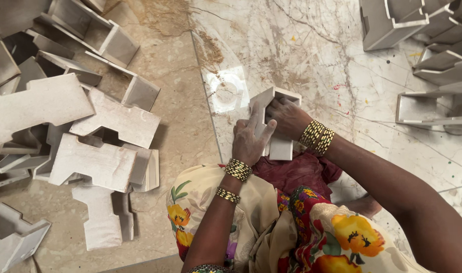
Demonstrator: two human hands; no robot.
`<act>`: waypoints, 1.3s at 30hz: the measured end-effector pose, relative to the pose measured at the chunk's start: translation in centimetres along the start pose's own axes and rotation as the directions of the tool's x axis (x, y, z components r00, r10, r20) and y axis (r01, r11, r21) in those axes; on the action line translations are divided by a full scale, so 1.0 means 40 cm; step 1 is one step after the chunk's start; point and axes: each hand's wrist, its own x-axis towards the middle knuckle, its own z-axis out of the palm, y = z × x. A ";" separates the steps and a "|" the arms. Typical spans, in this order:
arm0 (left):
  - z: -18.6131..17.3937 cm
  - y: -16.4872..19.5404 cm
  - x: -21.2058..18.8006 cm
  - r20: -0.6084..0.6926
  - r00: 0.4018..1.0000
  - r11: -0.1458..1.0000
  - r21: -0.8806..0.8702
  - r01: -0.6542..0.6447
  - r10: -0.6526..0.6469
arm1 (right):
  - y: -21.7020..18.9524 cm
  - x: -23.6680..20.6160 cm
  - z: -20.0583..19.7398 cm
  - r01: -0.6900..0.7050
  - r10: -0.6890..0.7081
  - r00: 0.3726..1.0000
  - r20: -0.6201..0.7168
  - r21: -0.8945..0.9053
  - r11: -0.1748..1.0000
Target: The person sits on the floor among piles of white plaster molding pieces and sands each piece by hand using a small abrasive block, rubbing its surfaces and edges, then places the sanded piece onto a finished pile and picks up the next piece.
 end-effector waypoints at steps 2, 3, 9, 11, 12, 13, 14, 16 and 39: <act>-0.003 0.005 0.003 0.123 0.980 0.986 -0.036 0.160 -0.154 | 0.001 -0.015 -0.020 -0.137 0.141 0.987 -0.076 0.052 0.989; -0.006 0.006 0.004 0.105 0.986 0.991 -0.029 0.134 -0.130 | 0.003 -0.026 -0.031 -0.207 0.215 0.970 -0.112 0.078 0.975; -0.007 -0.026 0.015 0.099 0.978 0.959 -0.203 0.198 -0.181 | 0.042 -0.112 -0.105 -0.596 0.615 0.734 -0.288 0.160 0.787; 0.007 -0.050 0.022 0.076 0.978 0.942 -0.264 0.207 -0.194 | 0.049 -0.129 -0.127 -0.614 0.731 0.626 -0.271 0.406 0.677; 0.017 -0.062 0.028 0.031 0.989 0.932 -0.333 0.145 -0.143 | 0.048 -0.134 -0.135 -0.563 0.775 0.604 -0.183 0.590 0.578; 0.027 -0.073 0.038 -0.019 0.996 0.915 -0.396 0.075 -0.090 | 0.043 -0.136 -0.141 -0.496 0.802 0.591 -0.089 0.744 0.448; 0.037 -0.083 0.045 -0.070 0.997 0.891 -0.455 0.000 -0.036 | 0.037 -0.137 -0.147 -0.416 0.809 0.587 0.010 0.862 0.291; 0.054 -0.098 0.053 -0.014 0.996 0.784 -0.618 0.058 -0.085 | 0.011 -0.132 -0.158 -0.431 0.846 0.526 0.085 0.884 0.179; 0.036 -0.120 0.059 0.346 0.932 -0.244 -0.918 0.313 -0.106 | -0.186 -0.097 -0.104 0.135 0.019 0.902 -0.432 0.325 0.936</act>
